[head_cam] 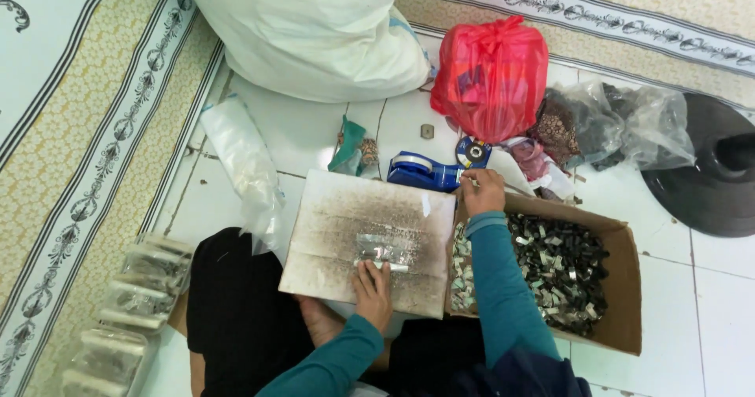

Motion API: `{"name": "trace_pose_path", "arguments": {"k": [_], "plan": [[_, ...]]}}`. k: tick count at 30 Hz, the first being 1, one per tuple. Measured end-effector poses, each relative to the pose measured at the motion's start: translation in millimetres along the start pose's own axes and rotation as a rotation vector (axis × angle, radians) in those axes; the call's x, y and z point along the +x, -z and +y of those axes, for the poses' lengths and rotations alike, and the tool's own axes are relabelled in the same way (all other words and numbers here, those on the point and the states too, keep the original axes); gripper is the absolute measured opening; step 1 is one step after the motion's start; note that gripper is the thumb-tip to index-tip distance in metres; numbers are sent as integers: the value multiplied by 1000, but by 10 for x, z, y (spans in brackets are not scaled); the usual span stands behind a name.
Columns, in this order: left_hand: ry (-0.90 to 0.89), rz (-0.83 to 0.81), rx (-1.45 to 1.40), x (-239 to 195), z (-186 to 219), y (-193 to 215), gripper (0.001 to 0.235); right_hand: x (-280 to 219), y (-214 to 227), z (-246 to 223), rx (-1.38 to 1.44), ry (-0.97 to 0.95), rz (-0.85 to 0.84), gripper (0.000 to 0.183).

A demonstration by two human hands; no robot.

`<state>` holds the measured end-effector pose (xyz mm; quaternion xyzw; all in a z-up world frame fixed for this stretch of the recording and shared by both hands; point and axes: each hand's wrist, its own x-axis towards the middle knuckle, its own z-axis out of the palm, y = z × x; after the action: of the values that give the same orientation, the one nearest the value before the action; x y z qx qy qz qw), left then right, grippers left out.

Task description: The person is sorting small metal pieces from a large box and packaging them into smaller individual plastic bags.

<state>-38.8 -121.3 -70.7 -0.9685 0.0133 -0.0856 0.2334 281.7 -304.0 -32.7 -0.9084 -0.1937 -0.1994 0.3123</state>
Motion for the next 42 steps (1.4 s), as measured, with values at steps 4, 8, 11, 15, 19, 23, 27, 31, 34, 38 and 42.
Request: {"name": "trace_pose_path", "arguments": {"k": [4, 8, 11, 15, 19, 23, 27, 31, 34, 38, 42], "plan": [[19, 56, 44, 22, 20, 27, 50, 224, -396, 633, -19, -18, -92, 12], [18, -22, 80, 44, 86, 7, 52, 423, -352, 351, -52, -333, -431, 18], [14, -61, 81, 53, 115, -11, 52, 661, -175, -31, -188, -525, -695, 24], [39, -45, 86, 95, 88, 66, 53, 817, -90, -175, -245, -585, -848, 23], [27, -67, 105, 92, 87, 79, 53, 752, -234, 57, -238, -538, -809, 13], [12, -94, 105, 105, 83, 72, 56, 718, -296, 241, -71, -478, -698, 20], [-14, -131, 141, 105, 60, 116, 63, 642, -363, 480, 138, -500, -633, 22], [5, -77, 132, 106, 61, 115, 59, 558, -310, 536, 288, -587, -625, 15], [2, -99, 154, 99, 55, 118, 62, 504, -253, 591, 314, -606, -545, 16], [-3, -104, 144, 101, 71, 100, 59, 492, -46, 419, 497, -833, -488, 13], [-3, -126, 140, 89, 83, 89, 58, 431, -199, 541, 259, -800, -484, 29]]}}
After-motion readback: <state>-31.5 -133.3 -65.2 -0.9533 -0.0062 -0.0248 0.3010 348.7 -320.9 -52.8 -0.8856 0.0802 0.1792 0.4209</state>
